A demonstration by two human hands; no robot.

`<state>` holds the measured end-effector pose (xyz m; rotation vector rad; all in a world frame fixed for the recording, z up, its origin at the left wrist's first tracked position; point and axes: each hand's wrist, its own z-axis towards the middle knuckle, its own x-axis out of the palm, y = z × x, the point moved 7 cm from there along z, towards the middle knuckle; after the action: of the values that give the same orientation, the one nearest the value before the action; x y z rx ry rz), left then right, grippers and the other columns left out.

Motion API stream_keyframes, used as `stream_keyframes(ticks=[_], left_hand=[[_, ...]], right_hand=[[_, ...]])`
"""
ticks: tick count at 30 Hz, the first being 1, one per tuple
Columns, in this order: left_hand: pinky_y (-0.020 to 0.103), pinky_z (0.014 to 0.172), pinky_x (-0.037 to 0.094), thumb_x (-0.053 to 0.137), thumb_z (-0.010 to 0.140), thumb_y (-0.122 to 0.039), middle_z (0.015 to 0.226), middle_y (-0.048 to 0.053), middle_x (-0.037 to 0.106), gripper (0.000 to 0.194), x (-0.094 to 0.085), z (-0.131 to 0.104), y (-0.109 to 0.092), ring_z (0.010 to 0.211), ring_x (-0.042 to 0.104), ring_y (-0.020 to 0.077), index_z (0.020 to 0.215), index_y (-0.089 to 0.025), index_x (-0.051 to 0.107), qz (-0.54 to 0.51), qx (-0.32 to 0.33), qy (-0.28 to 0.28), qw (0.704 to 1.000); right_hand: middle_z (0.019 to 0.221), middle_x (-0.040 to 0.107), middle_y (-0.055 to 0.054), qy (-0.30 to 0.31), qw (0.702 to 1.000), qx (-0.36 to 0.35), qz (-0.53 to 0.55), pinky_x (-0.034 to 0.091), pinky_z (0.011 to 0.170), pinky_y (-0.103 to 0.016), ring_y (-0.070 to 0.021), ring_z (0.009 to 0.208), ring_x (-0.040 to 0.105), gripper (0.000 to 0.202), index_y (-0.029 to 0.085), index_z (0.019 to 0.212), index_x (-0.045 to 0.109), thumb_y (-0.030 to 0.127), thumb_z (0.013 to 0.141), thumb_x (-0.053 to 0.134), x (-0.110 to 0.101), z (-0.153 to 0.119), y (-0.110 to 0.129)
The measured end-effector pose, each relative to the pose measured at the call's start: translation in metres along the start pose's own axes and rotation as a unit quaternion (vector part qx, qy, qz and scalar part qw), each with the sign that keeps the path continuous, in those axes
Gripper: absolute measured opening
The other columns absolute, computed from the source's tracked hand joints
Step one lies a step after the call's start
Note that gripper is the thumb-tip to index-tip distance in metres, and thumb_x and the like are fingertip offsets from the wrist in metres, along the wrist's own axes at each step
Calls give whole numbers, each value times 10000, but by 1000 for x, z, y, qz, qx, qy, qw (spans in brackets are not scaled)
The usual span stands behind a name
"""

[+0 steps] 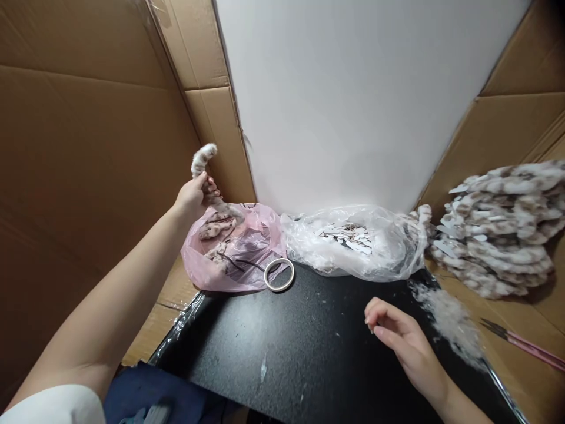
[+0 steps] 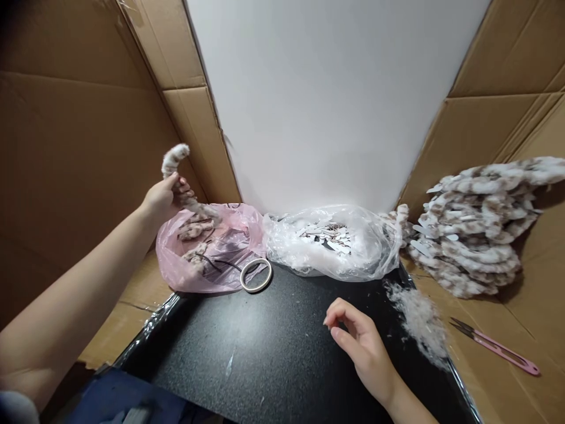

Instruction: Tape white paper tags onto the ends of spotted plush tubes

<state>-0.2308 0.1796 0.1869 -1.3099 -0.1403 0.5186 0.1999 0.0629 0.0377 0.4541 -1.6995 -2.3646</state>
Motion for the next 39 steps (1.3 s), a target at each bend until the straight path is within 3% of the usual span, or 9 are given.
stream_keyframes(ticks=[5, 9, 15, 19, 24, 27, 31, 34, 39], left_hand=[[166, 502, 264, 106, 1032, -270, 549, -69, 133, 404, 23, -21, -32, 458, 173, 58, 639, -214, 180, -108, 1, 37, 993], [179, 461, 178, 93, 1041, -263, 556, -60, 119, 433, 54, -45, -66, 454, 137, 66, 618, -218, 174, -182, 10, 77, 980], [159, 370, 178, 220, 1037, -313, 503, -70, 202, 479, 101, -91, -105, 375, 186, 46, 575, -191, 254, -462, -21, 135, 876], [155, 347, 206, 287, 1018, -351, 483, -73, 233, 476, 137, -116, -78, 348, 220, 53, 573, -184, 307, -520, -79, 175, 832], [141, 355, 233, 482, 952, -375, 485, -88, 249, 422, 178, -146, -10, 360, 210, 51, 599, -176, 363, -483, -148, 219, 835], [142, 381, 280, 641, 851, -385, 492, -85, 281, 436, 196, -159, 11, 393, 243, 51, 587, -173, 367, -465, -136, 250, 839], [148, 436, 338, 710, 781, -385, 495, -70, 306, 469, 200, -162, 9, 442, 305, 61, 557, -173, 356, -456, -68, 221, 859], [149, 401, 291, 646, 822, -369, 488, -77, 248, 476, 193, -158, 0, 413, 246, 61, 538, -182, 312, -452, -51, 194, 869], [177, 343, 165, 371, 951, -300, 464, -84, 131, 464, 173, -141, -11, 367, 109, 77, 513, -196, 258, -442, -83, 162, 878]], right_hand=[[764, 550, -22, 12, 999, 32, 7, 450, 639, -285, -184, 710, 525, 158, 221, 780, 617, 370, 827, 590, 5, 10, -2], [954, 662, -57, 44, 997, 55, -9, 478, 841, -358, -226, 918, 616, 188, 220, 976, 641, 333, 831, 603, 28, 28, 3], [1402, 493, -99, 27, 996, -15, -90, 339, 1084, -452, -267, 1315, 433, 614, 253, 1358, 432, 372, 803, 667, 65, 66, 29], [1395, 490, -107, 37, 997, -36, -65, 341, 1086, -438, -260, 1310, 442, 643, 238, 1383, 382, 400, 823, 654, 79, 77, 30], [1369, 499, -120, 48, 999, 17, -2, 359, 1061, -448, -269, 1285, 456, 613, 227, 1328, 419, 447, 809, 659, 74, 80, 14], [1341, 512, -128, 9, 998, 45, 50, 366, 1042, -456, -274, 1280, 455, 628, 224, 1302, 426, 504, 787, 654, 66, 88, 5], [957, 641, -61, 67, 990, 61, 106, 473, 867, -365, -203, 934, 611, 440, 190, 1011, 552, 550, 779, 652, 88, 96, -3], [621, 519, 26, 82, 985, 77, 134, 460, 589, -273, -110, 565, 507, 463, 187, 737, 498, 639, 830, 529, 102, 96, -10], [552, 379, 77, 124, 973, 65, 182, 370, 461, -217, -63, 464, 386, 520, 196, 648, 416, 676, 774, 570, 105, 90, -13]])
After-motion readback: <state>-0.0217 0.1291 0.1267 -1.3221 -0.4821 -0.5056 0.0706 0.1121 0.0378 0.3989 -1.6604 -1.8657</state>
